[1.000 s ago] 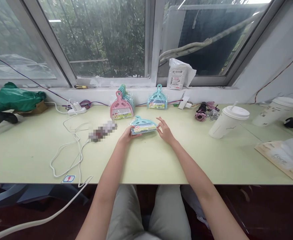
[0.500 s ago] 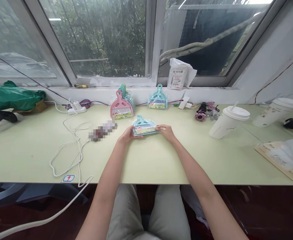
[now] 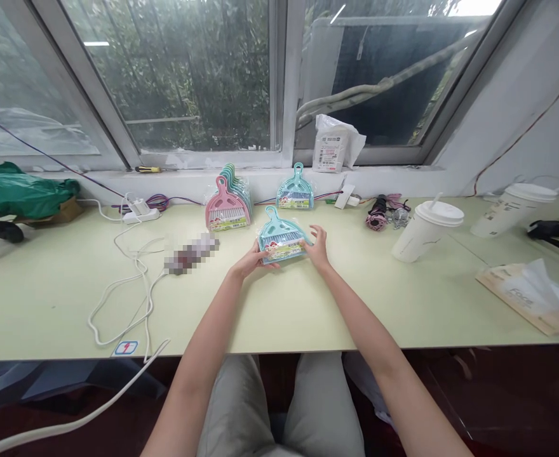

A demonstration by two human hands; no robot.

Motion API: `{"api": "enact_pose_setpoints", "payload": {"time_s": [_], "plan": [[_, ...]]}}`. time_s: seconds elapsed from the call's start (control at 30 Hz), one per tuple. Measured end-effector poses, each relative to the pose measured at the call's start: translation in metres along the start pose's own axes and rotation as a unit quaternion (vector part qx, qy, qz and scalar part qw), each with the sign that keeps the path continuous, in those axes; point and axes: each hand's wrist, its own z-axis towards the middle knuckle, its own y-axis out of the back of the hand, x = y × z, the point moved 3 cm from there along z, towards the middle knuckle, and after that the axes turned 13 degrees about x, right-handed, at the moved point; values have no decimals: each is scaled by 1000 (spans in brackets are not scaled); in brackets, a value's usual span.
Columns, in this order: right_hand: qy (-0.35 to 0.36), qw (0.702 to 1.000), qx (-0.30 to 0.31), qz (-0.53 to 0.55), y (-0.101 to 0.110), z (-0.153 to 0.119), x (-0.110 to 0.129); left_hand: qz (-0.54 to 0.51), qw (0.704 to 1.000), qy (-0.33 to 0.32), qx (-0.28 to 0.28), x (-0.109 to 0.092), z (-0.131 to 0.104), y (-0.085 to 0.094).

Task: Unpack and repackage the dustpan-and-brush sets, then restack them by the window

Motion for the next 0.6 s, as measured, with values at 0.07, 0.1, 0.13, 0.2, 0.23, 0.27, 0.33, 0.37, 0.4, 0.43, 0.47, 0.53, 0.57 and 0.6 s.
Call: {"api": "enact_pose_setpoints", "payload": {"time_s": [0.07,0.1,0.13,0.2,0.23,0.27,0.33,0.37,0.4,0.43,0.47,0.53,0.57,0.6], "plan": [[-56,993,40,97,-2,2,-7,13,1000,-2,-12,-4,1,-5],[-77,984,74,144,-4,2,-10,12,1000,-3,-28,-5,1,-7],[-91,973,104,185,-7,2,-12,8,999,-6,-50,-7,1,-8],[-108,959,115,237,-10,3,-14,2,995,-25,-96,-10,2,-11],[-118,956,95,250,-10,3,-15,10,993,-40,-110,-11,3,-12],[-128,956,69,255,-9,3,-17,31,991,-55,-118,-11,5,-12],[-145,956,28,253,-8,3,-18,104,983,-81,-129,-9,8,-11],[-146,957,18,250,-8,3,-18,144,974,-91,-146,-7,11,-8],[-138,959,13,245,-7,4,-17,180,963,-98,-173,-4,13,-4],[-123,963,12,238,-6,5,-16,210,951,-100,-202,-2,17,1],[-102,969,11,226,-6,6,-15,233,940,-99,-230,1,21,7],[-56,981,3,183,-4,11,-13,268,922,-88,-267,3,32,18],[-35,987,-4,155,-3,15,-13,287,913,-81,-279,2,39,23],[-20,992,-17,122,-1,20,-14,310,903,-73,-288,0,47,28]]}}
